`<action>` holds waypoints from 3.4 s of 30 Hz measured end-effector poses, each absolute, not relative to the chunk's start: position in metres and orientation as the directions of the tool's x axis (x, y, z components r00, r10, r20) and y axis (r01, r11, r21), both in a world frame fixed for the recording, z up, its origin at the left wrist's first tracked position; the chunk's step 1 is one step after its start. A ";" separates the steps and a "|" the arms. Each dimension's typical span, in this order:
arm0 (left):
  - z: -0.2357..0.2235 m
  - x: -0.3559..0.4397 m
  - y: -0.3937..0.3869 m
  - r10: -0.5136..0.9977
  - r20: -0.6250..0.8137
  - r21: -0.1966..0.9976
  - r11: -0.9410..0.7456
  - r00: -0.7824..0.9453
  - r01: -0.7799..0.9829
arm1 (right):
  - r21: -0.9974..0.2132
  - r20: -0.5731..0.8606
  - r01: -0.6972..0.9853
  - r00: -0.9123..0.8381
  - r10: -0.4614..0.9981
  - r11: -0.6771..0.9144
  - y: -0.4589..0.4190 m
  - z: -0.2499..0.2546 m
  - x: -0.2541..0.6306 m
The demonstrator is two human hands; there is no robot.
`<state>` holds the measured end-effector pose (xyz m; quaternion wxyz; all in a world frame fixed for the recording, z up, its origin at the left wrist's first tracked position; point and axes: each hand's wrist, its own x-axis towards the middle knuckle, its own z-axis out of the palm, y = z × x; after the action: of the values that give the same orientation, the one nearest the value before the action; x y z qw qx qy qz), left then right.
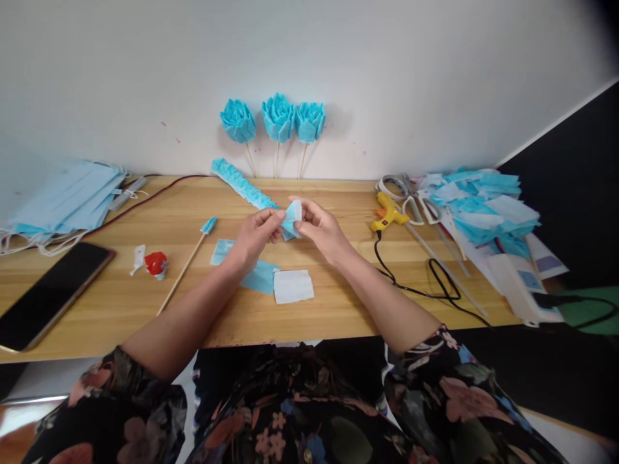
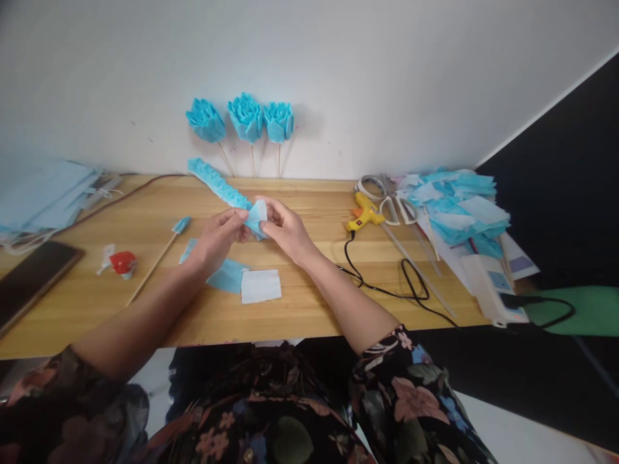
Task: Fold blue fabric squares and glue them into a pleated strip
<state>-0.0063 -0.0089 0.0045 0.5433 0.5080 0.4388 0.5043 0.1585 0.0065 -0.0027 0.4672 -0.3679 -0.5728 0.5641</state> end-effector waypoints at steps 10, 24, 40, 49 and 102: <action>0.003 -0.008 -0.007 0.995 0.057 0.996 -0.052 0.087 -0.069 | -0.992 0.073 -0.123 -0.294 0.953 0.039 0.006 0.005 0.163; 0.001 -0.007 -0.007 0.991 0.069 0.994 -0.058 0.117 -0.093 | -0.992 0.114 -0.087 -0.278 0.954 0.094 0.007 -0.001 0.161; 0.004 -0.005 -0.008 0.985 0.028 0.999 -0.022 0.169 -0.037 | -0.990 0.140 -0.059 -0.253 0.957 0.129 0.005 0.000 0.159; 0.005 -0.005 -0.009 0.991 0.001 0.999 0.004 0.131 -0.037 | -0.981 0.177 -0.099 -0.099 0.979 0.168 0.013 0.004 0.165; 0.000 -0.006 -0.007 0.996 0.049 0.992 -0.040 0.077 -0.118 | -0.990 0.137 -0.058 -0.306 0.942 0.126 0.011 -0.010 0.159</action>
<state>-0.0064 -0.0066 0.0001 0.5365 0.5008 0.4383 0.5189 0.1591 0.0113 -0.0097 0.4570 -0.3715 -0.5950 0.5470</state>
